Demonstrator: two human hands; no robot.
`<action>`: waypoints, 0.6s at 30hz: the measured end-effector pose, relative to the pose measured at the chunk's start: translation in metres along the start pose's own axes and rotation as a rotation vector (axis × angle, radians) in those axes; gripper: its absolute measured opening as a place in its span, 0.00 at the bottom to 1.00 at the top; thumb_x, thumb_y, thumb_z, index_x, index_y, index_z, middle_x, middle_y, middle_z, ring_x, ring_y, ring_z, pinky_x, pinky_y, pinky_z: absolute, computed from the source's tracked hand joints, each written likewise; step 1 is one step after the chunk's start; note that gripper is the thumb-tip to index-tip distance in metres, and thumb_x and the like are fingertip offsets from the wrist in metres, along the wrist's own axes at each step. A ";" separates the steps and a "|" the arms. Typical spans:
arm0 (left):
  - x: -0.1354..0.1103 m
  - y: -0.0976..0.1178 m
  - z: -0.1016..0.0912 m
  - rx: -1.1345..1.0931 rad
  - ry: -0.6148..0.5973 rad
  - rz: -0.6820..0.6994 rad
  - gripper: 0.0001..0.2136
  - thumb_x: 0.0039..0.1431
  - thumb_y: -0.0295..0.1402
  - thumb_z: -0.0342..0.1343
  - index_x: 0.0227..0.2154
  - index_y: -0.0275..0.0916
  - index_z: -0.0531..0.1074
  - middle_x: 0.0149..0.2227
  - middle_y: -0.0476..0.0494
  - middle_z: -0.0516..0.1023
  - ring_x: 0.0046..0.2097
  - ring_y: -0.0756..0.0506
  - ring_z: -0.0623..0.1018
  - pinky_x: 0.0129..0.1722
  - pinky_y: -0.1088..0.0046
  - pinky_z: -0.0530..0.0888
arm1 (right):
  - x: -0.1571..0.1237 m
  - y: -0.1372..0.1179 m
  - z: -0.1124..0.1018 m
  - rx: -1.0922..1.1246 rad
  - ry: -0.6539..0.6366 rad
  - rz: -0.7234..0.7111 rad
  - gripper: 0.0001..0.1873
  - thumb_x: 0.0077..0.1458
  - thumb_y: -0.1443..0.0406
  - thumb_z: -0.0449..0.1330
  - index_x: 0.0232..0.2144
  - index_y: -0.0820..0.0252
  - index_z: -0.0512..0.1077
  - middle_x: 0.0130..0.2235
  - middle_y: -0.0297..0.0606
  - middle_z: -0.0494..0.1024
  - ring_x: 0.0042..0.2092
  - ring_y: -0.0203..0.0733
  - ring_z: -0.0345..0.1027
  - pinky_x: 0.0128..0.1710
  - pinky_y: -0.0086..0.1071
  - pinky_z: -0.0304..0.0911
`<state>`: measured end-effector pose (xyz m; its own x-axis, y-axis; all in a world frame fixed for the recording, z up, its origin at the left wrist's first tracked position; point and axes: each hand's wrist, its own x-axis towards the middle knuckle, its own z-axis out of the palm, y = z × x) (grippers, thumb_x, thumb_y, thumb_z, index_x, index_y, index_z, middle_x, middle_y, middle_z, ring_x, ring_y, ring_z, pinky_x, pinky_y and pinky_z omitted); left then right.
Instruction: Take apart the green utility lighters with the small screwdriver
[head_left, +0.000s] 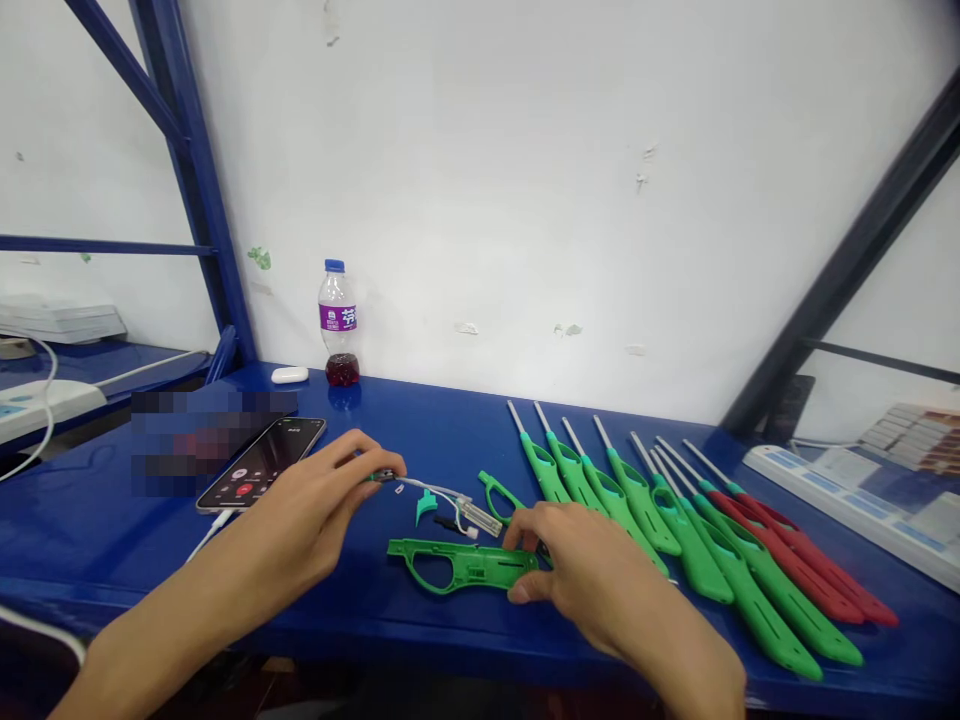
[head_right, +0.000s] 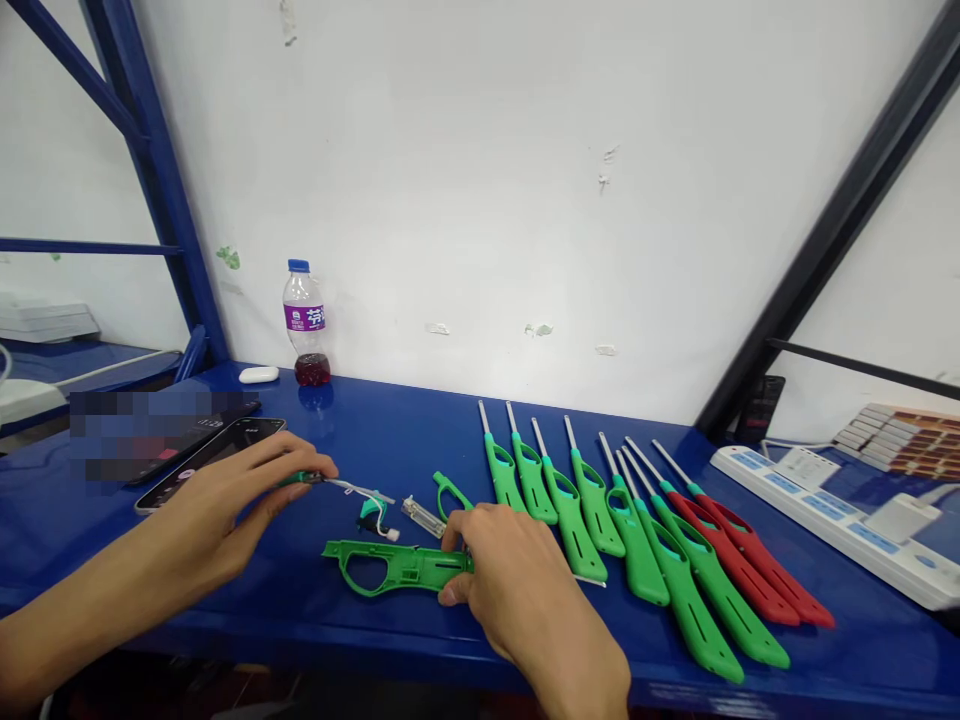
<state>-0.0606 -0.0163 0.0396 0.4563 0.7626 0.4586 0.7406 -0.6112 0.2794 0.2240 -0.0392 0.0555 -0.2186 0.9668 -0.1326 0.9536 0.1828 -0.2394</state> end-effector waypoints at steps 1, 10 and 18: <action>0.000 -0.001 0.000 0.000 0.024 0.002 0.14 0.76 0.33 0.42 0.51 0.47 0.73 0.50 0.43 0.75 0.46 0.43 0.79 0.46 0.69 0.73 | 0.000 0.001 0.000 -0.001 -0.001 -0.002 0.17 0.50 0.65 0.76 0.43 0.47 0.83 0.42 0.35 0.85 0.44 0.54 0.78 0.36 0.35 0.56; 0.045 0.012 0.017 -0.058 0.081 -0.014 0.14 0.76 0.29 0.43 0.49 0.44 0.75 0.50 0.43 0.76 0.49 0.43 0.79 0.51 0.65 0.74 | 0.001 0.005 0.003 0.037 0.007 0.000 0.15 0.49 0.65 0.76 0.40 0.50 0.80 0.39 0.35 0.84 0.42 0.51 0.76 0.33 0.34 0.52; 0.178 -0.055 0.046 0.119 -0.111 -0.031 0.16 0.70 0.39 0.60 0.55 0.39 0.73 0.56 0.39 0.77 0.51 0.40 0.80 0.50 0.55 0.80 | -0.006 0.010 -0.001 0.127 0.024 -0.116 0.12 0.51 0.67 0.73 0.37 0.49 0.79 0.37 0.32 0.81 0.42 0.47 0.74 0.34 0.32 0.52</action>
<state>0.0027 0.1630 0.0672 0.4791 0.8034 0.3536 0.8053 -0.5625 0.1870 0.2348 -0.0428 0.0547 -0.3190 0.9448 -0.0743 0.8881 0.2707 -0.3714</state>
